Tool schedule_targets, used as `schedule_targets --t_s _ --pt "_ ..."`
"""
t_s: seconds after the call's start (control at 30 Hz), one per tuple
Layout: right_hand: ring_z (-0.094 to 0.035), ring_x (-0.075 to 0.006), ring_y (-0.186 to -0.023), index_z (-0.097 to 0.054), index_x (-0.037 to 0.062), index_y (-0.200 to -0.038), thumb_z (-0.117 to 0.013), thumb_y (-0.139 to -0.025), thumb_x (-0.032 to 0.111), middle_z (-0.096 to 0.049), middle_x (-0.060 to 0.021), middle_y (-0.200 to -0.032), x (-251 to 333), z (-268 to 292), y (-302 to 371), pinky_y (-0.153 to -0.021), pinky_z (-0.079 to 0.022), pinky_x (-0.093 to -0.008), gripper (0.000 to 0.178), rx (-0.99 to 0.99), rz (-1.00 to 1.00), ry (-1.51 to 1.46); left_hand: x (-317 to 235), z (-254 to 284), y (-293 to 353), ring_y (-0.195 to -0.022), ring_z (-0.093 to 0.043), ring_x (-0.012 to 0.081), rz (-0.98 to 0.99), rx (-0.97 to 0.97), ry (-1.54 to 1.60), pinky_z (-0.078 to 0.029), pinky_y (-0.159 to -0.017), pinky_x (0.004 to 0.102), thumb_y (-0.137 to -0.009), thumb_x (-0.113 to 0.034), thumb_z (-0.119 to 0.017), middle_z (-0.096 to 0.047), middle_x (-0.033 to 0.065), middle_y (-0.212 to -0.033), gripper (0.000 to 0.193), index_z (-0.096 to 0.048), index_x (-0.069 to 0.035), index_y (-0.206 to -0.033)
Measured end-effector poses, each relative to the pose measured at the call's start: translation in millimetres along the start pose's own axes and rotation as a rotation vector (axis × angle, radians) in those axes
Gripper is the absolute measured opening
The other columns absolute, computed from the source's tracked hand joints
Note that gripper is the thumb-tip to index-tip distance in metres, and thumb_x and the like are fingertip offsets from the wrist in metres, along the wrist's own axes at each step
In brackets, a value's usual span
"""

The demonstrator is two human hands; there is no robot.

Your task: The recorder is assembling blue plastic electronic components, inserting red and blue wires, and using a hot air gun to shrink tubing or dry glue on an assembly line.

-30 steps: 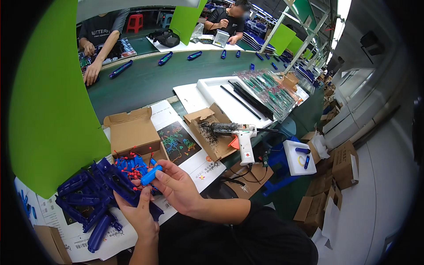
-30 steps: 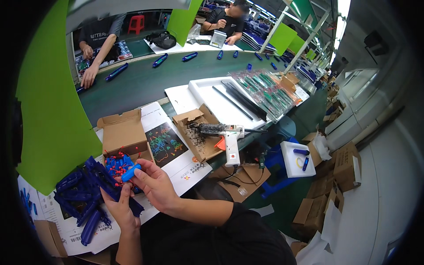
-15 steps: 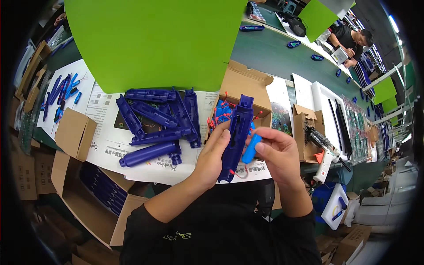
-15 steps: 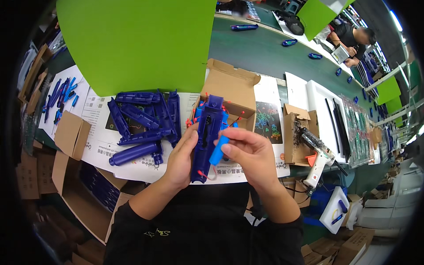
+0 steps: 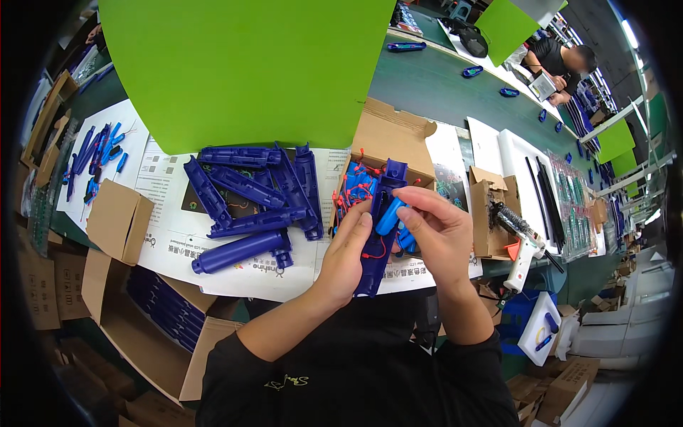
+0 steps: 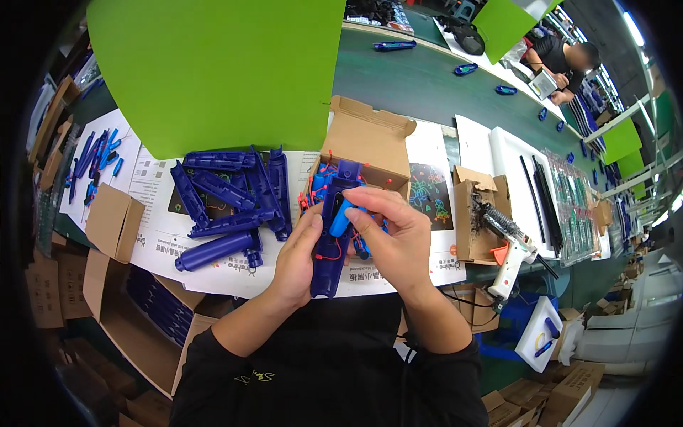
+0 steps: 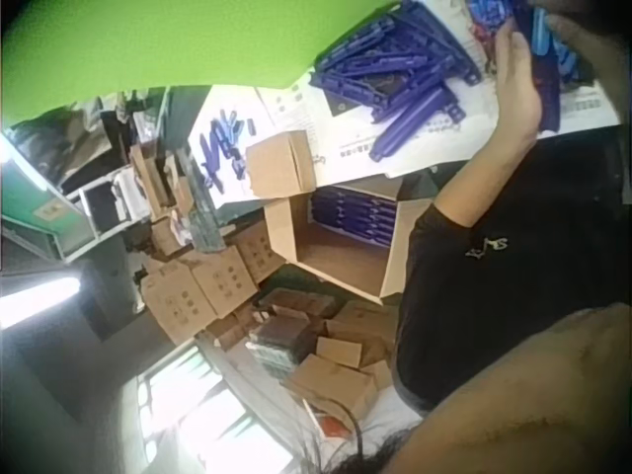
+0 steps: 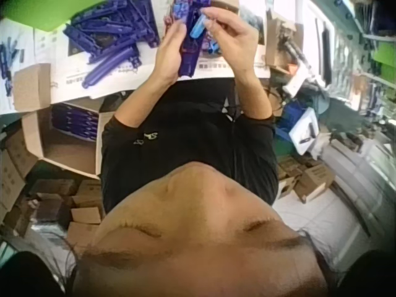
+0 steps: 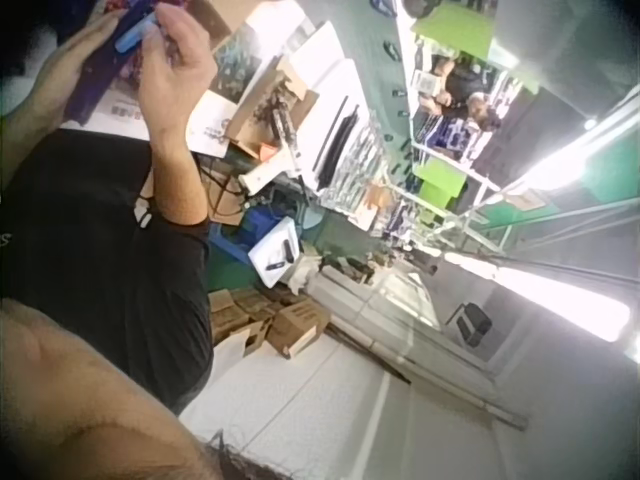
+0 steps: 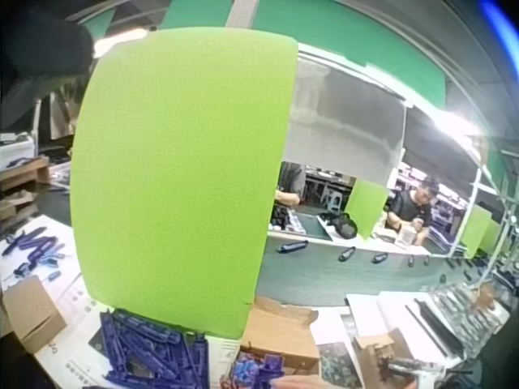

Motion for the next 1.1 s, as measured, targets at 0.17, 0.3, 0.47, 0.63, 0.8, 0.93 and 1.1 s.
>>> schedule_targets --t_s 0.17,0.3,0.47,0.63,0.8,0.93,1.1 --pt "-0.056 -0.0083 -0.083 -0.066 -0.0013 -0.101 -0.064 -0.080 -0.003 -0.062 -0.0107 -0.103 0 -2 1 -0.065 -0.046 -0.0201 0.021 0.017 -0.036 -0.042 -2 -1 -1 -0.080 -0.059 0.0127 -0.017 0.011 -0.003 -0.050 -0.069 0.0266 -0.099 -0.027 -0.031 -0.057 0.0054 -0.096 0.037 -0.039 -0.007 -0.128" --pt "-0.056 -0.0087 -0.081 -0.066 0.0000 -0.099 -0.063 -0.082 0.000 -0.062 -0.0103 -0.101 -2 -5 1 -0.059 -0.048 -0.0199 0.018 0.041 -0.095 -0.029 -1 -1 -1 -0.079 -0.059 0.0122 -0.025 0.017 -0.015 -0.049 -0.069 0.0257 -0.099 -0.027 -0.031 -0.057 0.0053 -0.095 0.035 -0.040 -0.007 -0.126" --pt "-0.057 -0.0122 -0.083 -0.068 0.0025 -0.096 -0.065 -0.080 0.002 -0.062 -0.0117 -0.100 -2 -12 7 -0.063 -0.048 -0.0228 0.017 -0.024 -0.037 0.123 -2 -2 0 -0.081 -0.058 0.0111 -0.040 -0.007 -0.017 -0.049 -0.070 0.0252 -0.098 -0.027 -0.033 -0.057 0.0048 -0.095 0.034 -0.041 -0.007 -0.125" --pt "-0.053 -0.0116 -0.088 -0.067 0.0011 -0.098 -0.066 -0.078 0.000 -0.052 -0.0091 -0.114 10 -14 12 -0.072 -0.046 -0.0231 0.020 -0.095 0.387 0.465 -1 -3 2 -0.084 -0.057 0.0102 -0.094 0.006 -0.028 -0.049 -0.071 0.0252 -0.098 -0.025 -0.035 -0.056 0.0052 -0.098 0.033 -0.041 -0.006 -0.124" --pt "-0.051 -0.0147 -0.094 -0.068 0.0019 -0.093 -0.067 -0.076 -0.001 -0.046 -0.0096 -0.115 -7 -9 3 -0.077 -0.045 -0.0259 0.017 0.032 0.081 0.223 2 -10 3 -0.080 -0.055 0.0088 -0.326 -0.021 -0.186 -0.047 -0.068 0.0231 -0.095 -0.015 -0.043 -0.055 0.0064 -0.098 0.031 -0.038 -0.002 -0.123" --pt "-0.050 -0.0142 -0.096 -0.066 0.0007 -0.092 -0.063 -0.078 -0.004 -0.047 -0.0096 -0.114 -10 -3 8 -0.079 -0.044 -0.0261 0.015 0.043 0.078 -0.153 -8 -15 10 -0.075 -0.052 0.0073 -0.282 0.095 -0.251 -0.044 -0.064 0.0211 -0.093 -0.008 -0.047 -0.053 0.0055 -0.094 0.033 -0.036 0.001 -0.122" --pt "-0.053 -0.0157 -0.090 -0.039 -0.0050 -0.125 -0.044 -0.091 0.013 -0.052 -0.0119 -0.104 7 2 8 -0.077 -0.045 -0.0267 0.039 -0.021 -0.069 -0.291 -26 -8 12 -0.068 -0.055 0.0102 -0.253 0.151 -0.202 -0.046 -0.059 0.0231 -0.090 -0.010 -0.052 -0.056 0.0080 -0.092 0.031 -0.039 0.001 -0.117"
Point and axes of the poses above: each hand's wrist, its own y-axis away from the middle knuckle, its own z-axis out of the back of the hand, x = y × z, the point moved 5 cm from there along -y, towards the middle knuckle
